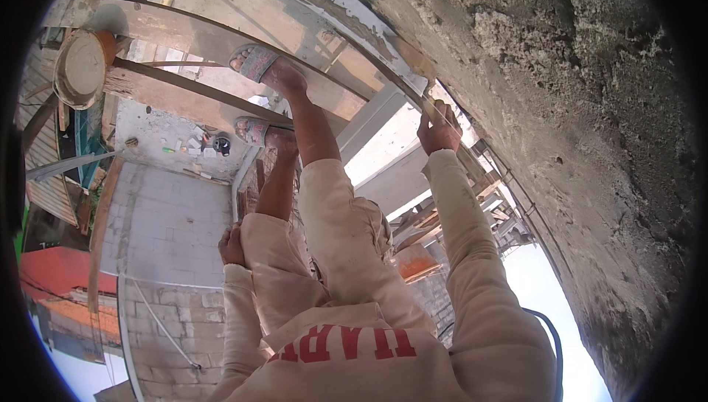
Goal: The person scoops wet plaster from a bucket and applies it to a wall using a trowel. They smooth the surface and continue applying plaster to adjacent areas.
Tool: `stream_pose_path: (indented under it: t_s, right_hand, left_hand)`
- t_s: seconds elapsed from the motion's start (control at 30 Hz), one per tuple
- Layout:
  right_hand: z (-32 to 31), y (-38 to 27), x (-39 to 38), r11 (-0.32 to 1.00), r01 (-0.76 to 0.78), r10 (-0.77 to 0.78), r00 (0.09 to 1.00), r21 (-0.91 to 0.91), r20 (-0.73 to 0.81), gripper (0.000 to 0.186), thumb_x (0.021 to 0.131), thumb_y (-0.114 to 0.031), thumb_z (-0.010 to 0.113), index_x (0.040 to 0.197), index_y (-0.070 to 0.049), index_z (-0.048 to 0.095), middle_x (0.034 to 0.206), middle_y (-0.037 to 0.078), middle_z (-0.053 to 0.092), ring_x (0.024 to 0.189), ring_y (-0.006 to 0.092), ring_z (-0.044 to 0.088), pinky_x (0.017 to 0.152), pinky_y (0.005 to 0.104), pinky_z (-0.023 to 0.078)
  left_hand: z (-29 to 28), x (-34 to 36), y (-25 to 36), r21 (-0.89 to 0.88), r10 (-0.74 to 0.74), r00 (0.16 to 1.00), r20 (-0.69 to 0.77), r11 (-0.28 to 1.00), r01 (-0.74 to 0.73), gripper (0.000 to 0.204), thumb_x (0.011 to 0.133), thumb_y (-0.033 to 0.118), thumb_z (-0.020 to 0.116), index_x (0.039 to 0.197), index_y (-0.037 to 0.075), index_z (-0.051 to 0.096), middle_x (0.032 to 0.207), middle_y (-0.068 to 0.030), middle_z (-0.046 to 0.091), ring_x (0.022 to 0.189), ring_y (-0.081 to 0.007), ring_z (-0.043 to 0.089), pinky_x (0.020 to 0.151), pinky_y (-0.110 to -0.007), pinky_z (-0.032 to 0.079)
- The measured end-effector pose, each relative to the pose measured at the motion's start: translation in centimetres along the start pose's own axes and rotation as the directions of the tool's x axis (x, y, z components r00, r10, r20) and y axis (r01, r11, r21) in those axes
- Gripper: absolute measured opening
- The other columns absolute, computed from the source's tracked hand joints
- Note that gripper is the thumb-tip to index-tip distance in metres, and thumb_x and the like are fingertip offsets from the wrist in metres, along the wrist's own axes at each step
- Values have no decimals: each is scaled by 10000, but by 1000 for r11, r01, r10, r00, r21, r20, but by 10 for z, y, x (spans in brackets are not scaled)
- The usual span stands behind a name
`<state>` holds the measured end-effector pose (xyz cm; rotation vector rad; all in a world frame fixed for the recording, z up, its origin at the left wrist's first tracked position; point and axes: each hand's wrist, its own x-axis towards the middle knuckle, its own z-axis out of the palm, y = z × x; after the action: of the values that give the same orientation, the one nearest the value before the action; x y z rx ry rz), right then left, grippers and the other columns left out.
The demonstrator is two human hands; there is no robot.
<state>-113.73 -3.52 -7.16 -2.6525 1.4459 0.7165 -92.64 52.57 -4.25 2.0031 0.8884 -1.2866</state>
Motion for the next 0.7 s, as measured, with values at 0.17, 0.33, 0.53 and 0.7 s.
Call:
stream_pose_path:
  t_s: [0.17,0.33,0.53,0.7]
  right_hand:
    - [49,64,-26,991,131,-132,988,-21,-74,285,937,-177,654,1195,-91,569,1039,169,630,995,411,631,849,533,516]
    - [94,104,-49,996,-10,14,999,91,-42,256,940,-141,642,1176,-65,583,1030,188,638,972,437,630,825,559,509]
    - [116,146,-61,987,-85,101,988,135,-115,271,929,-118,636,1175,-46,549,991,227,604,930,468,599,782,582,497]
    - [116,162,-66,980,-106,107,994,169,1,263,923,-99,630,1164,-41,542,1038,230,597,958,471,588,809,598,488]
  left_hand:
    - [9,3,35,46,0,1000,-12,999,0,224,1010,239,694,987,29,769,847,22,700,773,-67,574,722,-251,487]
    - [3,7,42,12,-98,994,51,995,97,208,1019,221,681,1060,35,764,827,48,657,764,-41,540,720,-205,451]
    - [10,10,48,21,-82,995,54,997,80,259,1012,241,682,1133,27,765,828,63,620,768,-36,507,712,-207,426]
    - [11,8,60,115,-79,996,47,991,73,243,1004,236,687,1095,23,762,808,64,604,758,-34,494,704,-207,418]
